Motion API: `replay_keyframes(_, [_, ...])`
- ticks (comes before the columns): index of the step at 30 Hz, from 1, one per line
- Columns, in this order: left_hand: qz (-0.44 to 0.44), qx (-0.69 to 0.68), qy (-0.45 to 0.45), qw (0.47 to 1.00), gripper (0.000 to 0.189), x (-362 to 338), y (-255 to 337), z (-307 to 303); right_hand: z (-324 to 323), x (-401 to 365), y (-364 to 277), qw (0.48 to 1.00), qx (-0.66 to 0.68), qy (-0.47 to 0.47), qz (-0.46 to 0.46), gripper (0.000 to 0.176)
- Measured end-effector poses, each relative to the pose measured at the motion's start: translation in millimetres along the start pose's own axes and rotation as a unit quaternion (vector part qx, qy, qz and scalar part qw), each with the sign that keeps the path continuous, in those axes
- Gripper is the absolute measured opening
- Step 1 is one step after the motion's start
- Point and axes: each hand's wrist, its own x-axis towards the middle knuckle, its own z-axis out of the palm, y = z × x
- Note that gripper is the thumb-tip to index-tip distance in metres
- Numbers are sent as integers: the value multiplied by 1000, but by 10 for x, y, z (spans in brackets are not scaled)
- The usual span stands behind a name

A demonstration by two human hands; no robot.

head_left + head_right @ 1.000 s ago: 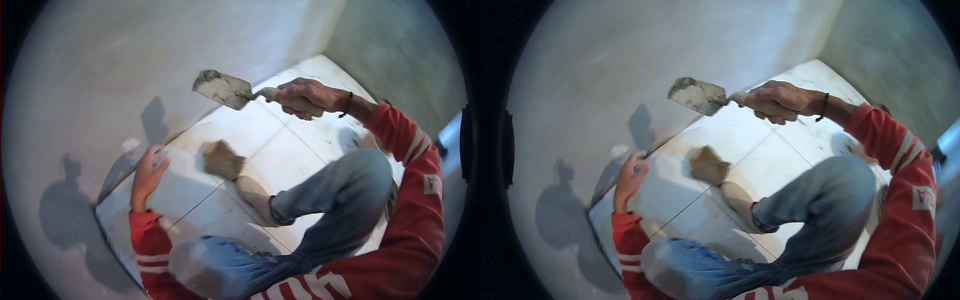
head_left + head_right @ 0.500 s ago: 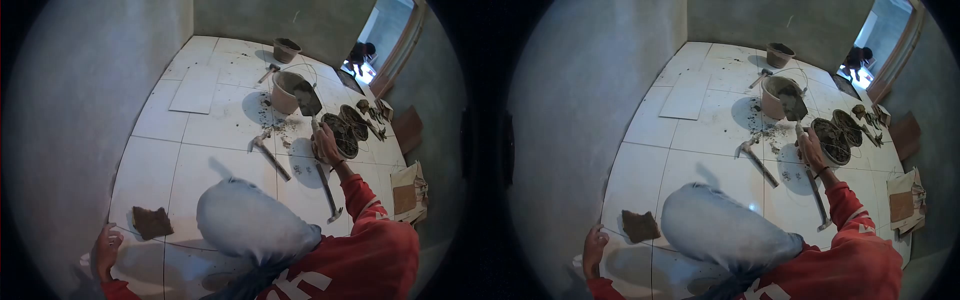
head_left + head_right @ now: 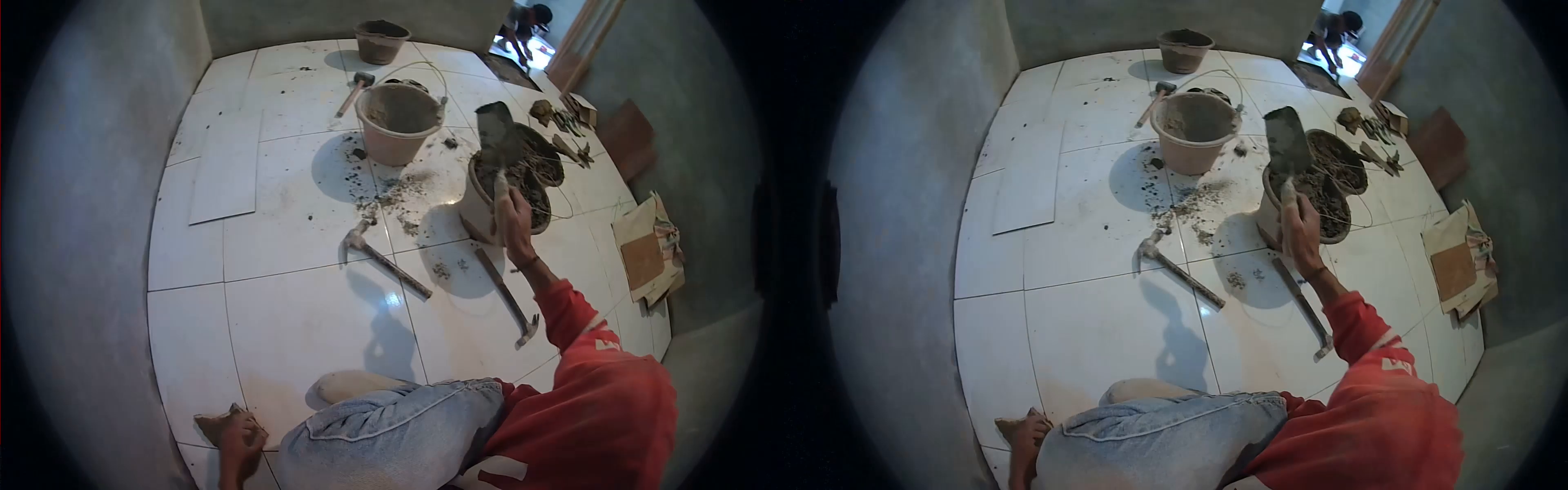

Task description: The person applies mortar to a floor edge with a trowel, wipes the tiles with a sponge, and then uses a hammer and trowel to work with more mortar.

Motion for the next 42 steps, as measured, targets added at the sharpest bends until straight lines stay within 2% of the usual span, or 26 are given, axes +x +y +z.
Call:
replay_keyframes(2, [-67, -21, -176, 982, 44, 8, 220, 232, -288, -461, -192, 1000, -13, 7, 0, 33])
replay_keyframes(3, [-59, -19, -184, 981, 44, 12, 139, 330, -437, -678, -177, 1000, -18, 4, 17, 30])
replay_keyframes(5, [-33, -91, -314, 944, 61, -15, -57, 567, -751, -1154, -83, 997, -23, -12, 72, 24])
replay_keyframes(6, [-27, -90, -323, 942, 61, 62, -4, 583, -887, -1392, -20, 994, -21, -24, 108, 21])
replay_keyframes(8, [-70, -173, -290, 939, 50, 214, 136, 564, -1043, -1777, 183, 989, -57, -15, 134, 17])
replay_keyframes(10, [-45, -147, -258, 954, 49, 305, 78, 530, -1112, -1904, 417, 985, -88, 5, 148, 16])
replay_keyframes(12, [-10, -99, -240, 966, 48, 377, -1, 498, -1136, -1940, 587, 960, -246, 58, 120, 22])
replay_keyframes(13, [1, -86, -235, 968, 48, 394, -28, 495, -1200, -1880, 835, 939, -328, 87, 50, 30])
replay_keyframes(14, [12, -73, -230, 970, 48, 388, -72, 499, -1142, -1803, 831, 932, -332, 116, 82, 32])
replay_keyframes(16, [29, -53, -218, 974, 47, 334, -159, 529, -1083, -1613, 1066, 922, -347, 172, 12, 33])
replay_keyframes(18, [44, -42, -206, 977, 47, 254, -227, 593, -1053, -1370, 1215, 912, -377, 162, 1, 37])
replay_keyframes(20, [27, -56, -205, 977, 46, 195, -149, 560, -939, -1188, 1298, 899, -420, 119, 43, 40])
replay_keyframes(21, [17, -70, -205, 976, 46, 153, -106, 562, -863, -1140, 1355, 892, -423, 90, 133, 46])
replay_keyframes(24, [8, -97, -195, 976, 45, 53, -55, 571, -786, -1307, 1656, 906, -404, 85, 87, 47])
replay_keyframes(26, [4, -115, -186, 976, 45, -36, -33, 579, -923, -1513, 1843, 886, -460, 56, 6, 40])
replay_keyframes(29, [4, -144, -171, 975, 45, -152, -14, 580, -1126, -1801, 1734, 896, -445, 6, -5, 47])
replay_keyframes(31, [7, -166, -157, 974, 45, -209, 7, 590, -1171, -2005, 1529, 891, -451, -17, 57, 47])
replay_keyframes(33, [14, -196, -137, 971, 45, -230, 73, 584, -1076, -2267, 1367, 893, -448, -37, 17, 47])
replay_keyframes(34, [24, -217, -115, 969, 45, -251, 103, 568, -974, -2340, 1306, 902, -429, -45, -16, 47])
replay_keyframes(37, [65, -318, -10, 946, 45, -211, 264, 583, -638, -2265, 1272, 900, -423, -107, 18, 44])
replay_keyframes(38, [46, -156, -50, 985, 44, -224, 719, 188, -533, -2195, 1320, 891, -434, -127, 39, 42])
replay_keyframes(39, [71, -107, -72, 989, 47, -157, 411, 350, -403, -2054, 1472, 895, -425, -134, 35, 39])
replay_keyframes(40, [84, -65, -55, 993, 51, -123, 386, 376, -286, -1911, 1555, 893, -424, -149, 27, 37])
replay_keyframes(41, [43, -47, -35, 997, 53, -179, 350, 402, -174, -1808, 1632, 893, -426, -144, -16, 34])
replay_keyframes(42, [17, -26, -14, 999, 49, -239, 504, 318, -103, -1686, 1706, 902, -403, -155, -25, 39])
